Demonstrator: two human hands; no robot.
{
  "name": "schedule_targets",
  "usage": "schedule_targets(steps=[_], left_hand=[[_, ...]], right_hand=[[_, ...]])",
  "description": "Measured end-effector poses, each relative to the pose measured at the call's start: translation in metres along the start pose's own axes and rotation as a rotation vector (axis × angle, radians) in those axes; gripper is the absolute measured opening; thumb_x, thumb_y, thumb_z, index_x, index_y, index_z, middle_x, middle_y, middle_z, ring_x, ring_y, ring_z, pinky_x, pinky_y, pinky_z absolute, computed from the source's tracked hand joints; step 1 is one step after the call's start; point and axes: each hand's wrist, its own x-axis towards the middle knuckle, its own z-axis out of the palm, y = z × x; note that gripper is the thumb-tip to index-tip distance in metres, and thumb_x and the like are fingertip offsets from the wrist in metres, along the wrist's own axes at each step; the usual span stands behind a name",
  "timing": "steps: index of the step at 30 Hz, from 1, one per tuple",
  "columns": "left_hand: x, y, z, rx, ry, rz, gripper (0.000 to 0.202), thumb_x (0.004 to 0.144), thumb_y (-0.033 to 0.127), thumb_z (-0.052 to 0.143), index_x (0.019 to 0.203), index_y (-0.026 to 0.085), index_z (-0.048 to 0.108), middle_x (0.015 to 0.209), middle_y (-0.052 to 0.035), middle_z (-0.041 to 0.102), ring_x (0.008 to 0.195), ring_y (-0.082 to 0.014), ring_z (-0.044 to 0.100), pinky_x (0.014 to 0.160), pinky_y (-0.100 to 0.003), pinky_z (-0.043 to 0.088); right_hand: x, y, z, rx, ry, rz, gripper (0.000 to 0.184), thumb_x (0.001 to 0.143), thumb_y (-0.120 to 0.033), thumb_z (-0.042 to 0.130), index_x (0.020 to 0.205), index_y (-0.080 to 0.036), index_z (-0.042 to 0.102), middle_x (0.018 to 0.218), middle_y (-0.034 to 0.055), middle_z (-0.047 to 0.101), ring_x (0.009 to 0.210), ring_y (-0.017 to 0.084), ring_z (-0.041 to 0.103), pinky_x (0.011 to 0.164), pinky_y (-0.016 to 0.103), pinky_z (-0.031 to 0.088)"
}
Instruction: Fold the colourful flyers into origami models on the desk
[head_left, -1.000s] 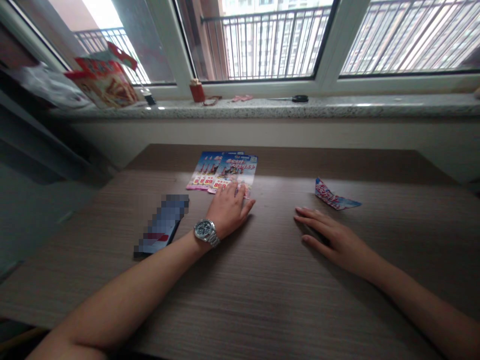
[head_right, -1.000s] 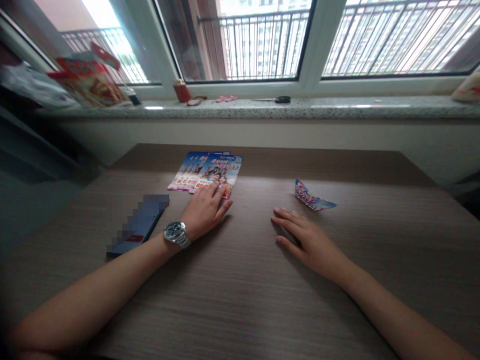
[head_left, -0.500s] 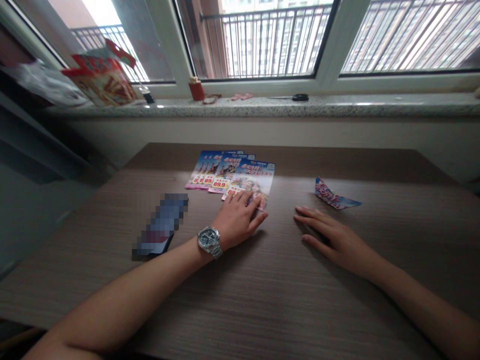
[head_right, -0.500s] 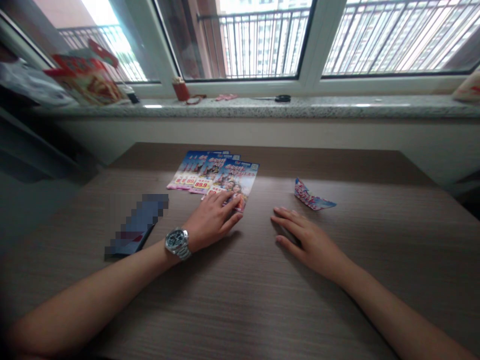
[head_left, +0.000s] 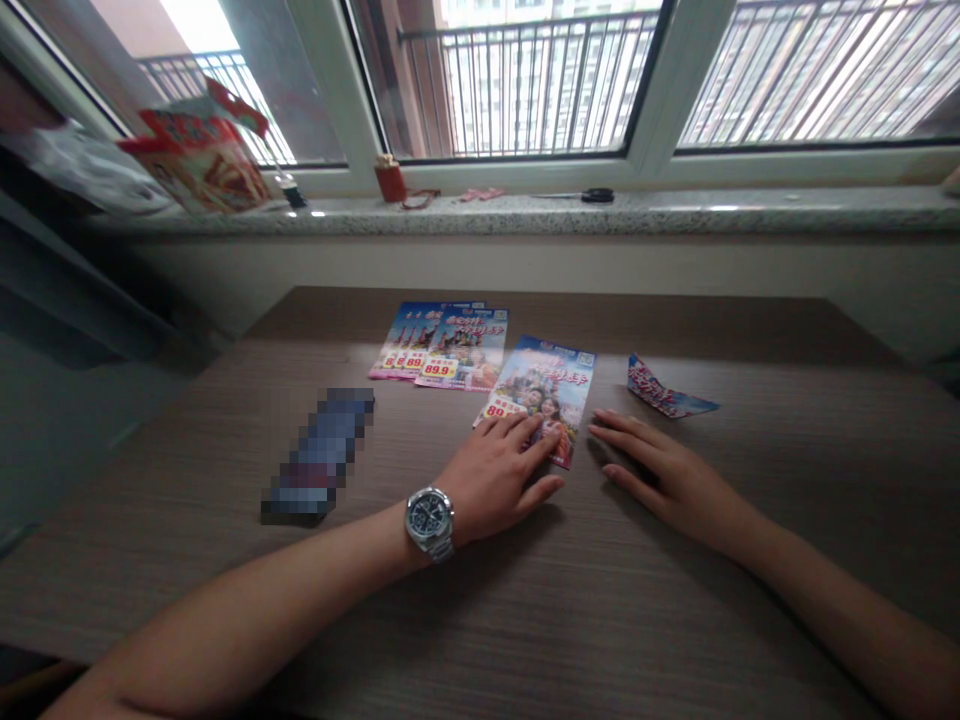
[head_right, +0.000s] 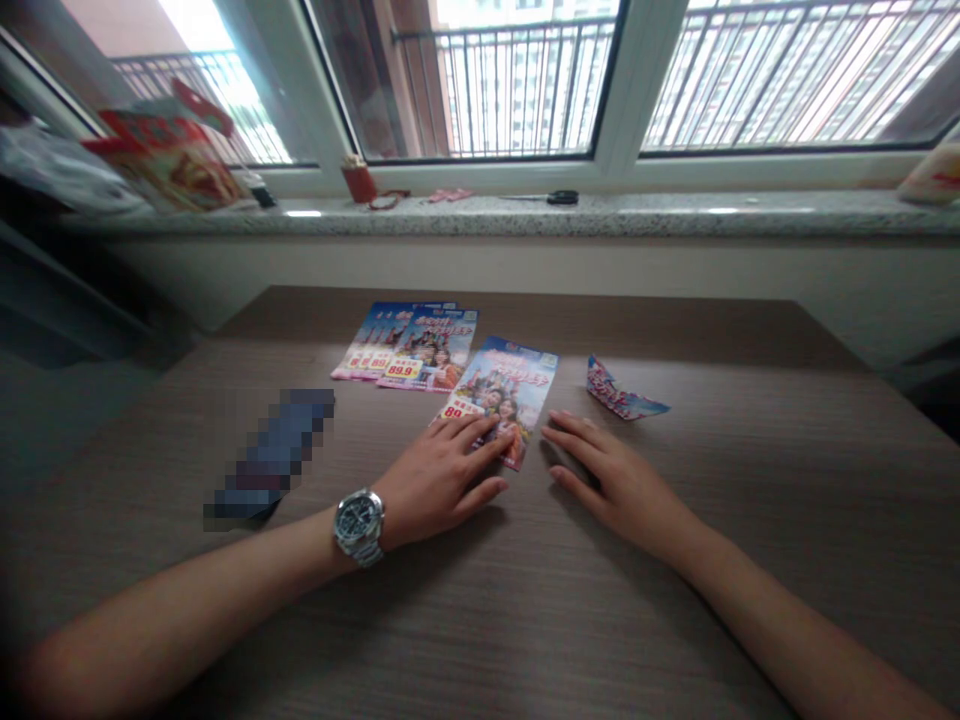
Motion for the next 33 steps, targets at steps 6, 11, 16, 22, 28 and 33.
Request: schedule_targets(steps=[6,11,16,22,28,33], left_hand=[[-0.002,0.011,0.000,-0.030,-0.009,0.068,0.055,0.101,0.055,0.038,0.148,0.027,0.041,0.157,-0.0069,0.038,0.138,-0.0299,0.042,0.112,-0.048,0.035],[-0.002,0.013,-0.002,-0.063,-0.005,0.104,0.052,0.101,0.052,0.040,0.146,0.027,0.044,0.156,-0.0060,0.041,0.139,-0.0293,0.042,0.112,-0.048,0.037],[0.004,0.004,-0.006,-0.082,0.034,0.106,0.051,0.102,0.050,0.040,0.147,0.026,0.043,0.154,-0.0066,0.042,0.140,-0.0245,0.041,0.116,-0.041,0.034],[0.016,-0.030,-0.004,0.033,0.114,-0.134,0.054,0.103,0.052,0.034,0.145,0.021,0.045,0.147,-0.0118,0.048,0.134,-0.0274,0.045,0.114,-0.045,0.034],[0.018,-0.054,0.005,0.122,0.122,-0.286,0.060,0.102,0.057,0.030,0.142,0.017,0.047,0.148,-0.0167,0.045,0.135,-0.0313,0.043,0.110,-0.049,0.034],[0.018,-0.061,0.006,0.167,0.134,-0.344,0.060,0.101,0.059,0.026,0.141,0.018,0.047,0.147,-0.0172,0.046,0.135,-0.0331,0.042,0.110,-0.055,0.031]], right_hand=[[0.003,0.000,0.001,-0.024,0.023,0.017,0.049,0.101,-0.036,0.046,0.148,-0.027,0.045,0.158,0.0083,0.040,0.145,0.026,0.037,0.119,0.050,0.032],[0.003,0.003,0.005,-0.060,-0.005,0.003,0.049,0.101,-0.037,0.046,0.148,-0.025,0.046,0.158,0.0099,0.041,0.145,0.028,0.036,0.119,0.053,0.030],[0.003,0.004,0.005,-0.064,-0.020,-0.005,0.049,0.100,-0.039,0.048,0.147,-0.026,0.048,0.157,0.0102,0.041,0.145,0.028,0.037,0.119,0.054,0.031],[0.002,0.002,0.001,-0.050,-0.037,0.003,0.047,0.100,-0.038,0.047,0.146,-0.027,0.048,0.157,0.0103,0.041,0.146,0.028,0.036,0.119,0.055,0.031],[0.001,0.003,0.000,-0.008,-0.010,0.001,0.044,0.099,-0.036,0.050,0.142,-0.029,0.052,0.154,0.0091,0.046,0.143,0.030,0.041,0.116,0.056,0.035],[0.001,0.002,-0.001,0.001,0.001,-0.001,0.039,0.098,-0.036,0.050,0.136,-0.026,0.057,0.152,0.0108,0.049,0.141,0.029,0.043,0.116,0.054,0.037]])
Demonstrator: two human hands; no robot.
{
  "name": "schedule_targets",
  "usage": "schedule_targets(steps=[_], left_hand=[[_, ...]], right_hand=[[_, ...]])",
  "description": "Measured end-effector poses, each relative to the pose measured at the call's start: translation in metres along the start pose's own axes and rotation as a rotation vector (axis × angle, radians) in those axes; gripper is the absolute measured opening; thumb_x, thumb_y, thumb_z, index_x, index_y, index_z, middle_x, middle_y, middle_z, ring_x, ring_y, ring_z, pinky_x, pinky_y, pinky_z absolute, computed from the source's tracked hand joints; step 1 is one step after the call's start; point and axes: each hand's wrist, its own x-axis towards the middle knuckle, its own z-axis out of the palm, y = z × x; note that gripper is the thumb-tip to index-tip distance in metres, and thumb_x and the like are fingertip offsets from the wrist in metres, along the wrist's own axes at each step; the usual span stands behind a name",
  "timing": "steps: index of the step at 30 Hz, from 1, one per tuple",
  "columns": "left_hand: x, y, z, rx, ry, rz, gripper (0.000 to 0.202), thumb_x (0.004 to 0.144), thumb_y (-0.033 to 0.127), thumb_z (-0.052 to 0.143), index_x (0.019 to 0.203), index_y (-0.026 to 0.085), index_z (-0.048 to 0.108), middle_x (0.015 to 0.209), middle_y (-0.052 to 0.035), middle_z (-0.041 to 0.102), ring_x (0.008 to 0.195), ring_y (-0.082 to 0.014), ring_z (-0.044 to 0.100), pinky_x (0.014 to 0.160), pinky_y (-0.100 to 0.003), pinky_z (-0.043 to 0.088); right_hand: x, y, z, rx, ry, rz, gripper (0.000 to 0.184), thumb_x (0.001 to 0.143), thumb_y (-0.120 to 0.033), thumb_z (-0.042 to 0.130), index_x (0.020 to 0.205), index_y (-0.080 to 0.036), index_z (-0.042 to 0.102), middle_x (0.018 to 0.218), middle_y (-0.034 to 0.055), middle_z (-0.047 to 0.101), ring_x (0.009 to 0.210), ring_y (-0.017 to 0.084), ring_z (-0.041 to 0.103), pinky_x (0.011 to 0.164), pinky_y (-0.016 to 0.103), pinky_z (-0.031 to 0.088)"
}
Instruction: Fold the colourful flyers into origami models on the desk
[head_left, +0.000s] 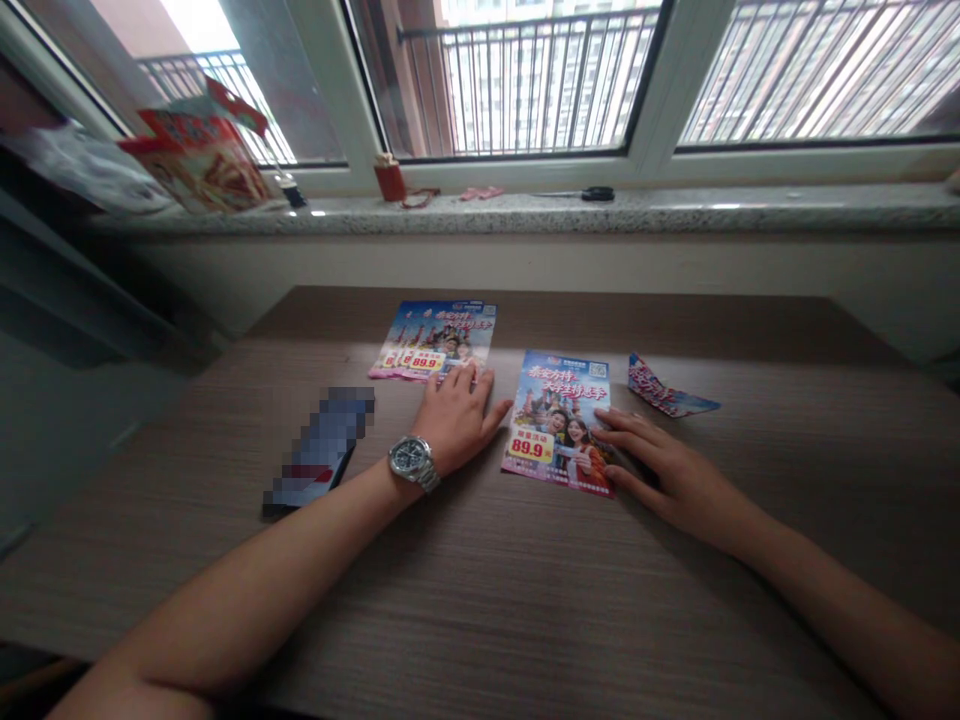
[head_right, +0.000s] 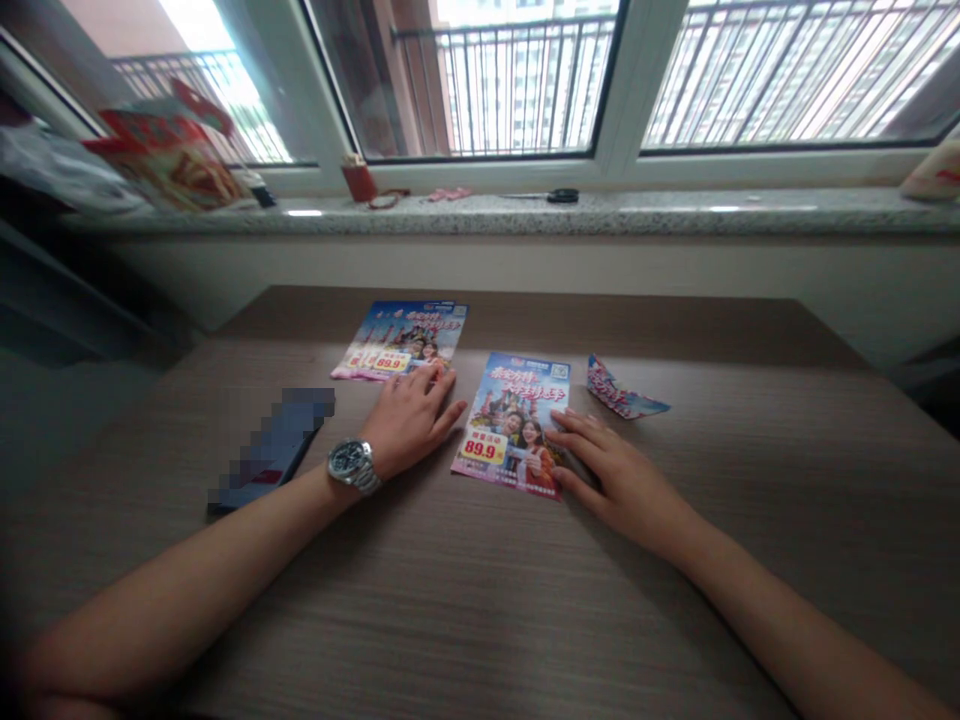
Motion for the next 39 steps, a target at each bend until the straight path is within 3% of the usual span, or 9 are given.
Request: schedule_targets(steps=[8,14,17,27,39], left_hand=[[0.001,0.001,-0.004,0.012,0.022,-0.014,0.061,0.100,0.059,0.031,0.143,0.019,0.045,0.148,-0.0175,0.045,0.137,-0.0356,0.039,0.114,-0.061,0.023],[-0.006,0.024,-0.012,-0.210,-0.068,0.290,0.053,0.102,0.050,0.037,0.147,0.022,0.041,0.154,-0.0103,0.041,0.140,-0.0243,0.040,0.119,-0.041,0.030],[-0.012,0.032,-0.009,-0.261,-0.098,0.343,0.055,0.101,0.051,0.041,0.150,0.026,0.038,0.158,-0.0073,0.036,0.145,-0.0244,0.035,0.122,-0.043,0.027],[-0.018,0.040,-0.006,-0.233,-0.116,0.370,0.050,0.102,0.047,0.038,0.146,0.022,0.045,0.154,-0.0095,0.041,0.142,-0.0252,0.039,0.120,-0.043,0.029],[-0.024,0.046,-0.017,-0.201,-0.141,0.435,0.049,0.101,0.041,0.037,0.145,0.021,0.046,0.152,-0.0104,0.043,0.137,-0.0274,0.042,0.115,-0.046,0.033]], right_hand=[[-0.001,0.001,-0.002,0.018,0.001,0.002,0.040,0.098,-0.036,0.052,0.137,-0.028,0.056,0.152,0.0095,0.048,0.141,0.030,0.043,0.116,0.054,0.037],[-0.002,0.002,0.000,0.010,-0.002,-0.010,0.042,0.098,-0.035,0.052,0.140,-0.028,0.054,0.153,0.0091,0.047,0.142,0.029,0.041,0.117,0.053,0.036],[-0.002,0.001,-0.001,-0.009,0.022,-0.005,0.042,0.098,-0.035,0.051,0.140,-0.027,0.055,0.152,0.0092,0.048,0.141,0.029,0.044,0.115,0.052,0.039],[0.002,0.012,-0.014,-0.313,0.129,-0.010,0.047,0.097,-0.036,0.052,0.141,-0.022,0.054,0.158,0.0095,0.040,0.147,0.033,0.031,0.121,0.056,0.026],[-0.003,0.033,-0.021,-0.383,0.160,0.100,0.042,0.097,-0.042,0.050,0.131,-0.021,0.062,0.158,0.0112,0.040,0.147,0.036,0.031,0.118,0.060,0.028]])
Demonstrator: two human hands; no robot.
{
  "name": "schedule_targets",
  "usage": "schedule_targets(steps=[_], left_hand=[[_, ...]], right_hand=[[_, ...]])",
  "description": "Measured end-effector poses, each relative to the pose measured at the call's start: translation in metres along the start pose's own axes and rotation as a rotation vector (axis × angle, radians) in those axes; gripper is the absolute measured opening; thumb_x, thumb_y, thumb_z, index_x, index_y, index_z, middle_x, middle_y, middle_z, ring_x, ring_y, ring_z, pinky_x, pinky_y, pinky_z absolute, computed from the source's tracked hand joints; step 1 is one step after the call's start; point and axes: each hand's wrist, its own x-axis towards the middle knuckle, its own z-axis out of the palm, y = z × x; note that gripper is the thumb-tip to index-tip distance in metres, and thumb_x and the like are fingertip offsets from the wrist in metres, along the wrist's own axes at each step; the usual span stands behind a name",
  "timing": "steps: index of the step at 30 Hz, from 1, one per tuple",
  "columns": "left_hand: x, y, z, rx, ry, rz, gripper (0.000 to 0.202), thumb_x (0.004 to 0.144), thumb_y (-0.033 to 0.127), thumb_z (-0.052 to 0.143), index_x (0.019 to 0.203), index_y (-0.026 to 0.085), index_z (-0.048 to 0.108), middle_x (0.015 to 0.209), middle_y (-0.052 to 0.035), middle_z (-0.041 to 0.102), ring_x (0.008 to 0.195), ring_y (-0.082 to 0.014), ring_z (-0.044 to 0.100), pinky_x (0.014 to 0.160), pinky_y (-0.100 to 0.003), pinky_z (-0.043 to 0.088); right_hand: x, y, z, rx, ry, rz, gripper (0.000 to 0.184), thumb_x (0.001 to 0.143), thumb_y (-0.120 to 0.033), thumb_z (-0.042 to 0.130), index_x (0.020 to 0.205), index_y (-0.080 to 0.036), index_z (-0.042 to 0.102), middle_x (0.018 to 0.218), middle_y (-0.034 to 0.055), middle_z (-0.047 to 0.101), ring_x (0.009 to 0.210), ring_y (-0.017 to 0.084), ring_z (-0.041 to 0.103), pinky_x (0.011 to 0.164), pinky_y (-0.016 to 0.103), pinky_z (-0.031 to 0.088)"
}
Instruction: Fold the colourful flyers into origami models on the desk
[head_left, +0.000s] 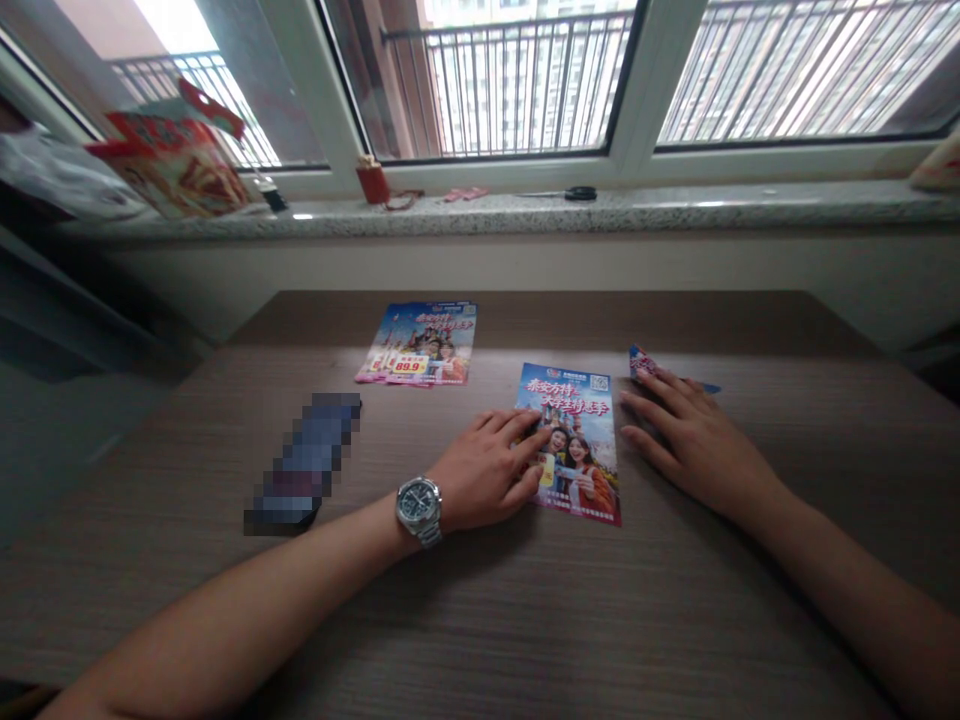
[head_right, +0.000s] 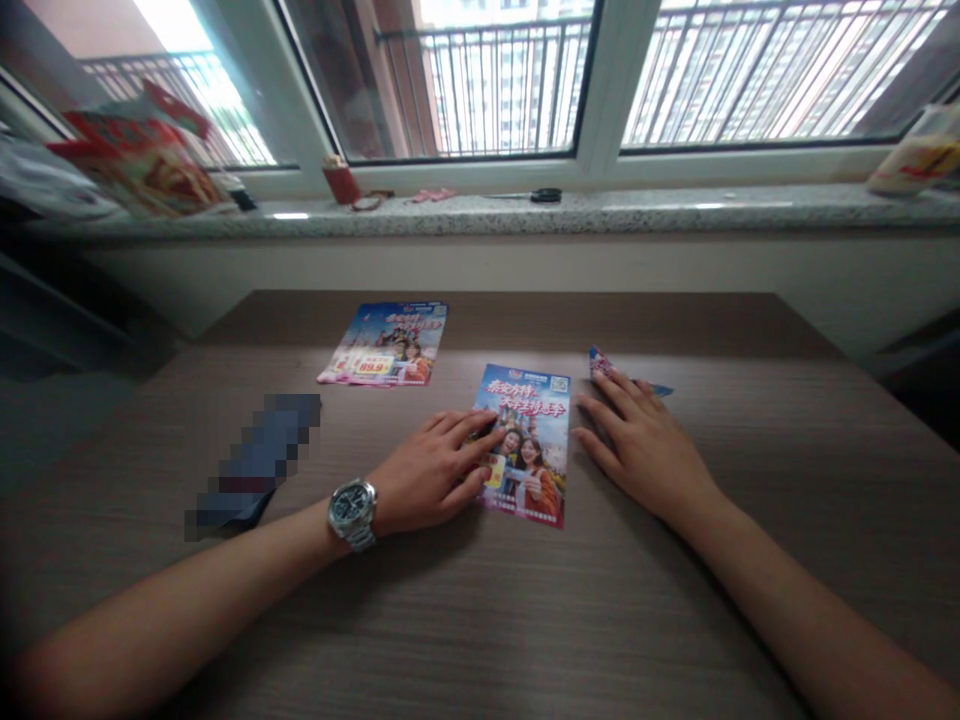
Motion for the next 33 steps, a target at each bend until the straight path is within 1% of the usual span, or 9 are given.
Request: schedule_targets(steps=[6,8,12,15,18,21,23,27,33], left_hand=[[-0.001,0.001,0.002,-0.003,0.015,0.017,0.050,0.100,0.039,0.039,0.146,0.020,0.045,0.151,-0.0119,0.044,0.135,-0.0285,0.044,0.113,-0.047,0.033],[-0.001,0.002,0.002,-0.009,0.024,0.022,0.051,0.100,0.040,0.041,0.146,0.020,0.045,0.151,-0.0122,0.044,0.133,-0.0290,0.045,0.113,-0.047,0.033],[-0.002,0.004,0.001,-0.023,0.039,0.026,0.051,0.099,0.044,0.043,0.144,0.020,0.048,0.147,-0.0127,0.047,0.128,-0.0295,0.048,0.109,-0.048,0.037],[-0.002,0.002,0.000,-0.037,0.045,0.041,0.055,0.098,0.051,0.045,0.143,0.020,0.048,0.145,-0.0137,0.049,0.126,-0.0309,0.049,0.108,-0.049,0.039],[-0.002,-0.004,0.001,-0.067,0.062,0.084,0.066,0.092,0.063,0.051,0.143,0.021,0.048,0.146,-0.0148,0.048,0.129,-0.0326,0.048,0.110,-0.052,0.038],[-0.002,-0.011,0.002,-0.116,0.051,0.187,0.073,0.089,0.065,0.056,0.146,0.021,0.045,0.151,-0.0138,0.045,0.141,-0.0317,0.040,0.118,-0.050,0.030],[-0.002,-0.013,0.002,-0.145,0.028,0.225,0.078,0.087,0.067,0.057,0.148,0.021,0.042,0.154,-0.0142,0.042,0.144,-0.0308,0.037,0.120,-0.049,0.030],[-0.003,-0.013,0.003,-0.160,0.003,0.218,0.081,0.086,0.065,0.060,0.149,0.019,0.041,0.156,-0.0155,0.039,0.144,-0.0311,0.037,0.119,-0.048,0.033],[-0.003,-0.012,0.004,-0.155,0.009,0.214,0.069,0.091,0.057,0.057,0.148,0.020,0.043,0.156,-0.0139,0.040,0.143,-0.0303,0.040,0.117,-0.047,0.037]], right_hand=[[0.000,-0.009,-0.003,0.042,-0.001,-0.062,0.043,0.098,-0.039,0.049,0.135,-0.018,0.059,0.156,0.0140,0.042,0.147,0.033,0.033,0.119,0.057,0.028],[-0.002,-0.016,-0.004,0.088,-0.033,-0.105,0.044,0.099,-0.038,0.048,0.137,-0.018,0.057,0.156,0.0146,0.043,0.146,0.031,0.033,0.119,0.054,0.031],[-0.006,-0.028,-0.004,0.188,-0.144,-0.175,0.051,0.098,-0.040,0.051,0.145,-0.021,0.049,0.158,0.0137,0.040,0.147,0.030,0.033,0.118,0.055,0.031],[-0.008,-0.030,-0.002,0.236,-0.220,-0.197,0.055,0.097,-0.043,0.054,0.148,-0.024,0.046,0.159,0.0131,0.037,0.147,0.031,0.033,0.118,0.056,0.031],[-0.009,-0.028,-0.001,0.264,-0.259,-0.192,0.057,0.096,-0.044,0.055,0.149,-0.025,0.045,0.161,0.0133,0.034,0.147,0.032,0.032,0.118,0.057,0.030],[-0.009,-0.025,-0.001,0.279,-0.272,-0.188,0.059,0.096,-0.044,0.055,0.150,-0.025,0.043,0.162,0.0130,0.032,0.148,0.032,0.031,0.118,0.058,0.028],[-0.009,-0.025,-0.001,0.286,-0.273,-0.188,0.059,0.096,-0.044,0.055,0.151,-0.025,0.042,0.161,0.0131,0.032,0.148,0.032,0.031,0.118,0.058,0.027],[-0.009,-0.025,-0.001,0.307,-0.245,-0.195,0.058,0.095,-0.041,0.057,0.149,-0.025,0.044,0.160,0.0140,0.035,0.146,0.033,0.033,0.117,0.059,0.030],[-0.010,-0.027,-0.009,0.355,-0.221,-0.239,0.055,0.093,-0.039,0.061,0.145,-0.024,0.051,0.158,0.0143,0.039,0.143,0.033,0.040,0.114,0.056,0.037]])
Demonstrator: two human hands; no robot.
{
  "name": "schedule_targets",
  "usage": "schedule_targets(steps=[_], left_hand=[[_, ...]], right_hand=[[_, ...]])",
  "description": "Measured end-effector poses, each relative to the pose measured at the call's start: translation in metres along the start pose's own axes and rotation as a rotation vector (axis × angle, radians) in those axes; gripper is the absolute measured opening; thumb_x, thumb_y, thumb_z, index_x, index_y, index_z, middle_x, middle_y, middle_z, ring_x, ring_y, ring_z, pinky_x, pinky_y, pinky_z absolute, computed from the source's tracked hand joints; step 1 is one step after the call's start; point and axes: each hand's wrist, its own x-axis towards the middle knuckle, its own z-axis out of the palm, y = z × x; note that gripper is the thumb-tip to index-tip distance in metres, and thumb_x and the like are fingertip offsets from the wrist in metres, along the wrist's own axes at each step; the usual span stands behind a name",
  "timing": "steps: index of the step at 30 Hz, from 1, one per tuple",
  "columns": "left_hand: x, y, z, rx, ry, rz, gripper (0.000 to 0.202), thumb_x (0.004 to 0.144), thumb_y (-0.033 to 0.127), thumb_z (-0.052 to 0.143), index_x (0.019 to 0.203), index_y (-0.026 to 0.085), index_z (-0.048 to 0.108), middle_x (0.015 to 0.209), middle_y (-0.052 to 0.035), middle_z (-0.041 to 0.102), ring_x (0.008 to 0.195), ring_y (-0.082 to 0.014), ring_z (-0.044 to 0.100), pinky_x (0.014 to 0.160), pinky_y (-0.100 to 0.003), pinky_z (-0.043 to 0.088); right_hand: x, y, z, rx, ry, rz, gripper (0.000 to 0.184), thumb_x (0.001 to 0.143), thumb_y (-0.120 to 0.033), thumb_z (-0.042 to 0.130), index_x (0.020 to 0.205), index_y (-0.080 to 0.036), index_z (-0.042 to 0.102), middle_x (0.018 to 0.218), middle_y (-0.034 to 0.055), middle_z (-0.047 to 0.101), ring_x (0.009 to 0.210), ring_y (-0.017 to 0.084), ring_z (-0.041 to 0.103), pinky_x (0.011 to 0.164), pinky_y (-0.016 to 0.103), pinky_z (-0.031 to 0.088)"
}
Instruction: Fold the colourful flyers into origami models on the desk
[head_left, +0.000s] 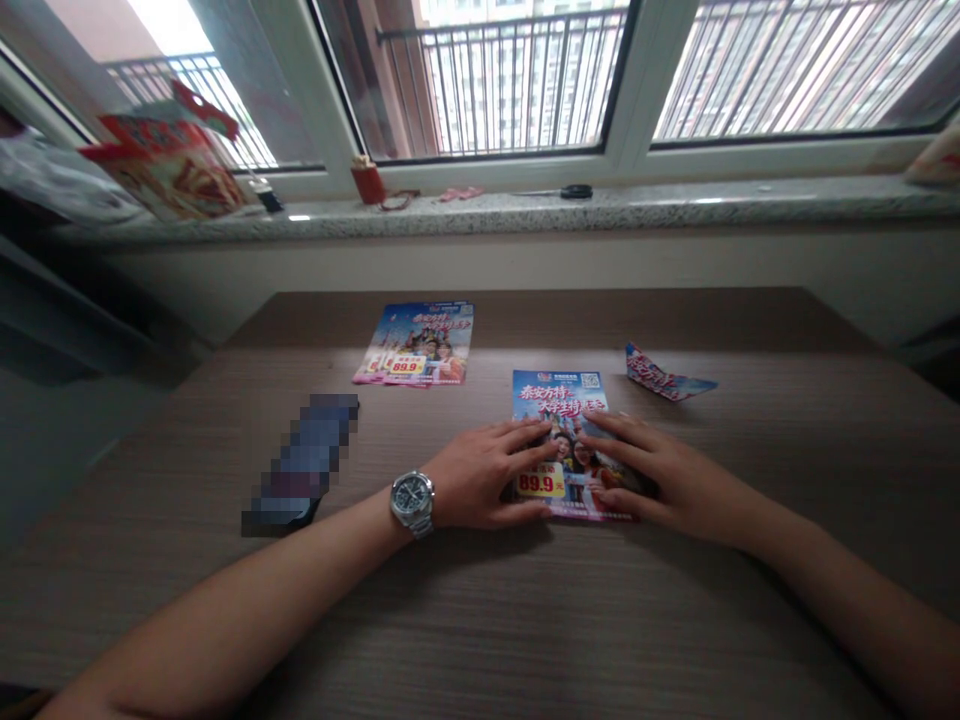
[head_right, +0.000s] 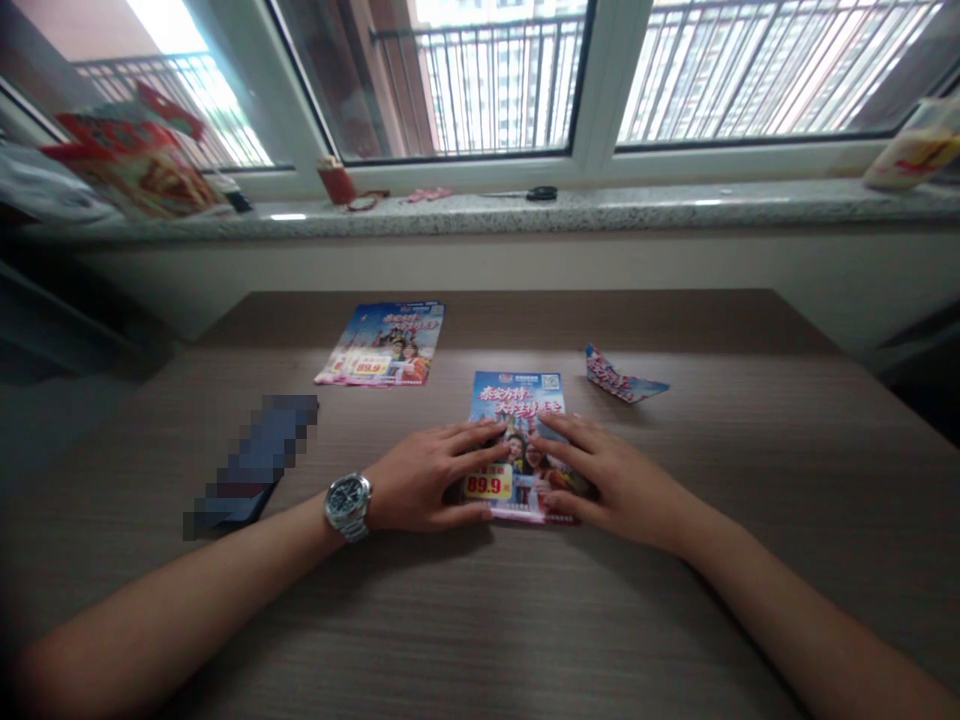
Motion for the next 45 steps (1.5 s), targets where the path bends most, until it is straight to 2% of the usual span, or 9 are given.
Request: schedule_targets(steps=[6,10,16,18,21,23,29,36,45], left_hand=[[0.002,-0.001,-0.001,0.025,0.019,-0.014,0.048,0.101,0.041,0.046,0.145,0.022,0.047,0.153,-0.0101,0.044,0.139,-0.0254,0.046,0.115,-0.043,0.042],[0.002,-0.002,0.000,0.034,0.040,-0.013,0.044,0.103,0.038,0.044,0.144,0.023,0.049,0.152,-0.0089,0.047,0.138,-0.0239,0.047,0.115,-0.042,0.042],[0.003,-0.002,0.000,0.028,0.046,-0.008,0.042,0.104,0.037,0.042,0.142,0.022,0.051,0.151,-0.0097,0.048,0.138,-0.0238,0.048,0.115,-0.043,0.042],[0.002,-0.002,-0.002,0.014,0.036,-0.009,0.046,0.102,0.044,0.045,0.141,0.022,0.052,0.150,-0.0108,0.048,0.136,-0.0255,0.049,0.114,-0.044,0.043],[0.002,0.000,-0.004,-0.011,0.028,0.004,0.069,0.088,0.067,0.056,0.141,0.022,0.053,0.147,-0.0132,0.051,0.134,-0.0301,0.051,0.111,-0.047,0.045],[0.002,0.001,-0.004,-0.012,0.037,0.009,0.074,0.084,0.070,0.059,0.140,0.022,0.053,0.146,-0.0130,0.052,0.133,-0.0309,0.052,0.109,-0.048,0.046],[0.004,-0.002,0.002,0.028,0.083,0.007,0.040,0.100,0.042,0.050,0.136,0.026,0.057,0.142,-0.0076,0.057,0.127,-0.0248,0.057,0.106,-0.044,0.050],[0.004,0.000,-0.002,0.023,0.103,0.020,0.033,0.104,0.034,0.044,0.129,0.023,0.062,0.133,-0.0059,0.064,0.113,-0.0219,0.065,0.094,-0.038,0.055],[0.005,0.002,-0.002,-0.063,0.158,0.001,0.030,0.104,0.030,0.043,0.122,0.019,0.064,0.114,-0.0061,0.072,0.100,-0.0174,0.068,0.087,-0.031,0.055]], right_hand=[[-0.003,-0.003,-0.005,0.044,-0.101,-0.050,0.065,0.087,-0.046,0.069,0.146,-0.025,0.049,0.155,0.0145,0.043,0.140,0.033,0.044,0.110,0.050,0.044],[-0.002,-0.002,-0.001,0.081,-0.062,-0.061,0.052,0.093,-0.035,0.063,0.143,-0.026,0.052,0.151,0.0127,0.050,0.134,0.029,0.052,0.106,0.043,0.049],[-0.001,-0.002,0.004,0.029,0.009,-0.097,0.040,0.097,-0.024,0.056,0.136,-0.027,0.060,0.146,0.0106,0.055,0.132,0.027,0.055,0.108,0.045,0.048],[-0.001,-0.002,0.004,0.030,0.039,-0.106,0.038,0.097,-0.022,0.055,0.133,-0.029,0.062,0.144,0.0086,0.058,0.130,0.026,0.056,0.107,0.045,0.049],[0.000,-0.004,0.003,0.056,0.063,-0.094,0.035,0.097,-0.021,0.054,0.130,-0.029,0.064,0.141,0.0075,0.061,0.128,0.026,0.059,0.104,0.044,0.051],[0.001,-0.005,0.002,0.078,0.066,-0.081,0.034,0.097,-0.022,0.054,0.128,-0.029,0.066,0.139,0.0070,0.062,0.126,0.025,0.060,0.103,0.043,0.052],[0.002,-0.007,0.000,0.124,0.072,-0.077,0.034,0.097,-0.021,0.053,0.126,-0.031,0.067,0.135,0.0053,0.066,0.123,0.025,0.062,0.102,0.043,0.053],[0.003,-0.013,-0.003,0.145,0.052,-0.053,0.031,0.098,-0.024,0.053,0.126,-0.028,0.065,0.133,0.0064,0.066,0.121,0.023,0.063,0.099,0.038,0.055],[0.006,-0.020,0.000,0.232,0.154,0.087,0.017,0.099,-0.027,0.052,0.106,-0.024,0.067,0.116,0.0094,0.072,0.100,0.022,0.071,0.082,0.034,0.059]])
